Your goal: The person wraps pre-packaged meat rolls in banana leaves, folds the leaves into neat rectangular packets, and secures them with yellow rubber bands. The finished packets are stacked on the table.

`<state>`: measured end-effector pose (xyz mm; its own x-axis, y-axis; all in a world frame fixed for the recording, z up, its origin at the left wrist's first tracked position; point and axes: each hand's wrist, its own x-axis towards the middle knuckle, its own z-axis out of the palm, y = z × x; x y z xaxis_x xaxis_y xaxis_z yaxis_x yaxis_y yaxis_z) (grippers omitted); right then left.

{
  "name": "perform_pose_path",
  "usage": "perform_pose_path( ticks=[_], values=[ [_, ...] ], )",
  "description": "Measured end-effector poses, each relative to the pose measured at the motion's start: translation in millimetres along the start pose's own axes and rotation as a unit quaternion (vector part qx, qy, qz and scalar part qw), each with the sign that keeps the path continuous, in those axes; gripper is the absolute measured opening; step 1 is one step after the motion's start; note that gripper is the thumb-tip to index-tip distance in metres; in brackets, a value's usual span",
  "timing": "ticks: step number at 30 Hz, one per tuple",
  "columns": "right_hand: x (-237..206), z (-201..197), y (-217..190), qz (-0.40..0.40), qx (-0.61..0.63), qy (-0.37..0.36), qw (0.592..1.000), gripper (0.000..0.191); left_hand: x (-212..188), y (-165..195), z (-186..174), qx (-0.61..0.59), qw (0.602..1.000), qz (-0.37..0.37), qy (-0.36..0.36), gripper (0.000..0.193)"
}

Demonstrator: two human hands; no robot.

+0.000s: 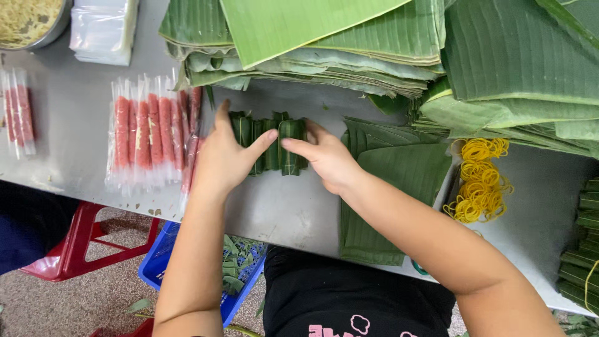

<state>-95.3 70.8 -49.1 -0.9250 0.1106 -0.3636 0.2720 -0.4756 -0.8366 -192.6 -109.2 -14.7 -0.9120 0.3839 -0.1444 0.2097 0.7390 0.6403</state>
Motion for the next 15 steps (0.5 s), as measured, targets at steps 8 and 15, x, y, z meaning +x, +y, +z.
perform_pose_path(
  ticks=[8,15],
  values=[
    [-25.1,-5.3,-21.2,-0.053,-0.047,-0.173,0.982,0.140,-33.6,11.6,28.4,-0.433,0.896,0.036,-0.095,0.146],
    [-48.7,-48.1,-29.7,-0.333,-0.489,-0.266,0.761,0.170,-87.7,-18.5,74.2,-0.351,0.890,0.289,-0.019,0.175]
  ],
)
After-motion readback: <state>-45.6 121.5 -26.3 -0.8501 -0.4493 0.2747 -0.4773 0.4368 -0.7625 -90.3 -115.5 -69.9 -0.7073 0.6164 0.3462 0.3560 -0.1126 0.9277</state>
